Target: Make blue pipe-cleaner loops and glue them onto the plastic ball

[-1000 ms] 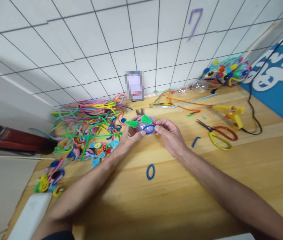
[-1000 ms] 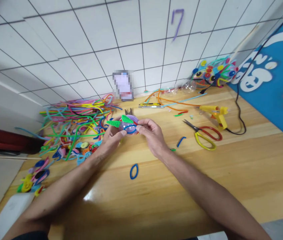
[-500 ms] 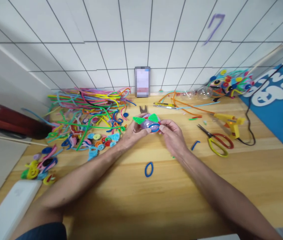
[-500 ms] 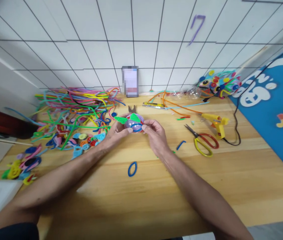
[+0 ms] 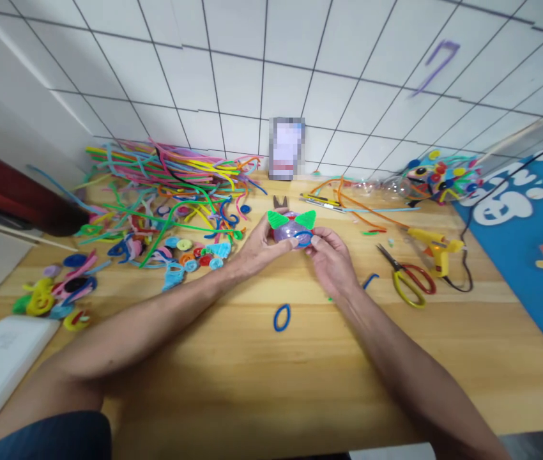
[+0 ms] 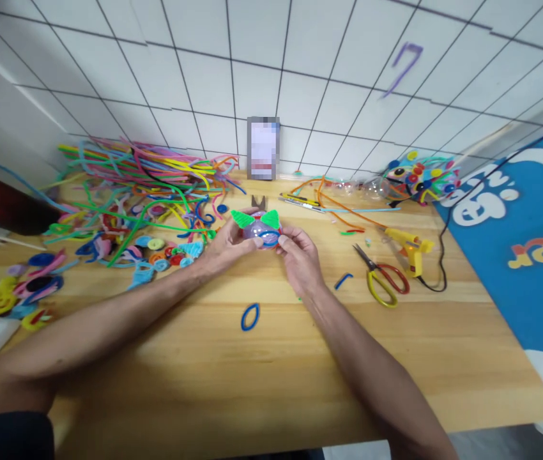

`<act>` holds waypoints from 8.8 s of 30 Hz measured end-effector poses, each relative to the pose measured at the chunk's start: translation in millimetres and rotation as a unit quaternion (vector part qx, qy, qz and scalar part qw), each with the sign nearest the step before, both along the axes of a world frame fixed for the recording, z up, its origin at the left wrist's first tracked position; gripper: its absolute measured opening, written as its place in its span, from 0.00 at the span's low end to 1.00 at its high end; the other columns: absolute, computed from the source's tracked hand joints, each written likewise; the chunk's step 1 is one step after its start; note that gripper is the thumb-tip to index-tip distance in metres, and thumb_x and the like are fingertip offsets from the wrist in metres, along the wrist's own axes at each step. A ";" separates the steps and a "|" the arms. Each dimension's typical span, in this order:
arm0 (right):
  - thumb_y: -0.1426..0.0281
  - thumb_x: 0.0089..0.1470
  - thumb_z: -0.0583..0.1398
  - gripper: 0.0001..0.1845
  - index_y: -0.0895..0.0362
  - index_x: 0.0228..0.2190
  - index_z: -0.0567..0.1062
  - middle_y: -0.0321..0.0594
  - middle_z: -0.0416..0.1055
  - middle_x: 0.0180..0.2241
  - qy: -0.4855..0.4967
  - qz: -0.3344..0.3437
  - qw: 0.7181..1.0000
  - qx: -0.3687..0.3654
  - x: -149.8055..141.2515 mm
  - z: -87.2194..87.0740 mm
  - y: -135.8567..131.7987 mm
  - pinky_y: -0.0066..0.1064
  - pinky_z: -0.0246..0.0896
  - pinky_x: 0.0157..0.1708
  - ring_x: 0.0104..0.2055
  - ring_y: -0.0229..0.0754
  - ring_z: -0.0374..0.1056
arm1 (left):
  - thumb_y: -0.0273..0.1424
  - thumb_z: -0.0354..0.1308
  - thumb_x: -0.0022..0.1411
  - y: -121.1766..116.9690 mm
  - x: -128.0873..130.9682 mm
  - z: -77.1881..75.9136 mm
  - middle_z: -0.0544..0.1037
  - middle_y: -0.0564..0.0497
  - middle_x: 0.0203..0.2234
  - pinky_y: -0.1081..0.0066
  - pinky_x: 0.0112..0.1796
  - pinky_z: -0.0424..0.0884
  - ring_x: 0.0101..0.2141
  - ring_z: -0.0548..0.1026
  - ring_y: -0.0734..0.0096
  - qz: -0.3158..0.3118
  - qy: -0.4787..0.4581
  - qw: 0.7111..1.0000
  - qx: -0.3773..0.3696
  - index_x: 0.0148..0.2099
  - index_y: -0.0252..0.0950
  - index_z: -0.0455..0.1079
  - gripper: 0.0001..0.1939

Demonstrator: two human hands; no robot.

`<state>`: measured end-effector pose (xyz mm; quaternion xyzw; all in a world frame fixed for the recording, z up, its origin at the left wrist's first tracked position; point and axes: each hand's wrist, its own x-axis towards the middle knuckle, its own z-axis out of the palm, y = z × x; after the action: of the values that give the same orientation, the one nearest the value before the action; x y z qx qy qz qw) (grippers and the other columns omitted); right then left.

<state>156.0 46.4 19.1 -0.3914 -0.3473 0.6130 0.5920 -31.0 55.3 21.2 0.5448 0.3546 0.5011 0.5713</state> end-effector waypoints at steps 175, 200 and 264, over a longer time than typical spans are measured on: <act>0.62 0.40 0.79 0.20 0.51 0.34 0.80 0.32 0.78 0.31 -0.065 -0.003 0.998 0.019 -7.6 -2.6 -5.2 0.26 0.70 0.31 0.31 0.35 0.69 | 0.48 0.64 0.61 -2.8 -4.8 -2.4 0.82 0.44 0.50 0.60 0.52 0.73 0.50 0.77 0.53 0.056 0.134 0.989 0.005 0.55 0.33 0.73 0.28; 0.61 0.41 0.78 0.18 0.50 0.33 0.81 0.31 0.76 0.30 -0.064 -0.004 0.998 0.017 -5.8 -6.5 -3.8 0.27 0.70 0.30 0.30 0.35 0.67 | 0.50 0.63 0.63 -3.2 -6.7 -2.9 0.81 0.45 0.50 0.59 0.53 0.73 0.51 0.76 0.53 0.049 0.147 0.988 0.011 0.55 0.35 0.72 0.27; 0.69 0.63 0.66 0.09 0.50 0.46 0.80 0.41 0.79 0.43 -0.471 -0.067 0.801 0.363 11.4 -10.6 -8.3 0.40 0.76 0.41 0.39 0.44 0.74 | 0.45 0.62 0.63 -2.9 -8.5 -4.0 0.81 0.46 0.51 0.58 0.54 0.76 0.51 0.78 0.54 0.038 0.192 0.979 0.051 0.57 0.36 0.70 0.25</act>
<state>167.4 38.1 8.5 -0.4107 -0.7534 0.1405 0.4940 -39.5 52.4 17.2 0.6454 0.4522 0.4261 0.4443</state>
